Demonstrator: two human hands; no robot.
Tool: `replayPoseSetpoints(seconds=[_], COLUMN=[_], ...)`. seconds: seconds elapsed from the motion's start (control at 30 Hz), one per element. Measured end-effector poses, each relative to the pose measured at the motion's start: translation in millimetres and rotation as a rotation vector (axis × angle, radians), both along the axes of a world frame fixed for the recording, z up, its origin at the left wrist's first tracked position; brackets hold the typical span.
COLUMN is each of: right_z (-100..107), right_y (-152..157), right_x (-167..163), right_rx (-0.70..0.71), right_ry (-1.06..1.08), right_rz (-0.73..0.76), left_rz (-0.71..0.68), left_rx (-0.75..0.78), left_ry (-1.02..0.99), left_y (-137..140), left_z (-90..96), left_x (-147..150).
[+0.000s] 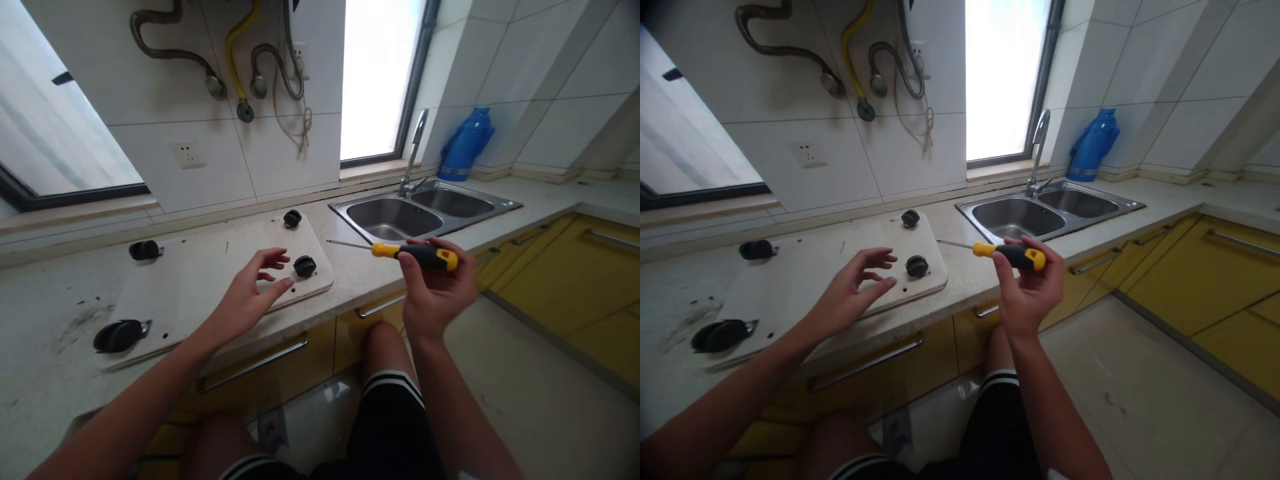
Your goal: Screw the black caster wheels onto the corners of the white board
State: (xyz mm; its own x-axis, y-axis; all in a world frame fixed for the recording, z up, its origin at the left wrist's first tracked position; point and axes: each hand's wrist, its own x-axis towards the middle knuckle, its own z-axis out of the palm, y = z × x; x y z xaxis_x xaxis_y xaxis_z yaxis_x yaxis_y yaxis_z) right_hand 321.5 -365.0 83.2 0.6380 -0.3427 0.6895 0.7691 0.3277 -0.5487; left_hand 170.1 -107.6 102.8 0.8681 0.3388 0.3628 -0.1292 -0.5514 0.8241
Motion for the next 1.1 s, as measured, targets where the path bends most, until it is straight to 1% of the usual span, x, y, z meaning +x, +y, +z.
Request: replayPoseSetpoints(seconds=[0.07, 0.17, 0.27, 0.33, 0.4, 0.5, 0.73, 0.93, 1.1], right_z=[11, 18, 18, 16, 14, 13, 14, 20, 28], right_y=[-3, 1, 6, 10, 13, 18, 33, 38, 43], right_x=[15, 27, 34, 39, 42, 46, 52, 52, 55], right_rx=[-0.169, -0.345, -0.483, -0.535, -0.549, -0.555, -0.586, -0.641, -0.657], right_ry=[-0.037, -0.071, -0.074, -0.072, -0.070, -0.062, -0.121, -0.199, -0.283], right_rz=[0.026, 0.059, 0.077, 0.060, 0.050, 0.077, 0.125, 0.104, 0.111], left_rz=[-0.022, -0.036, -0.042, -0.028, -0.011, 0.008, 0.004, 0.009, 0.023], left_rx=[0.126, 0.261, 0.283, 0.276, 0.264, 0.258, 0.260, 0.274, 0.294], left_ry=[-0.005, -0.029, 0.016, 0.056, 0.077, 0.086, 0.091, 0.093, 0.085], left_y=[-5, -4, 2, 6, 8, 10, 9, 6, 6], left_z=[-7.6, -20.8, -36.0, -44.8, -50.6, -54.1, -52.9, -50.4, -50.6], left_x=[23, 47, 55, 55, 54, 54, 54, 53, 53])
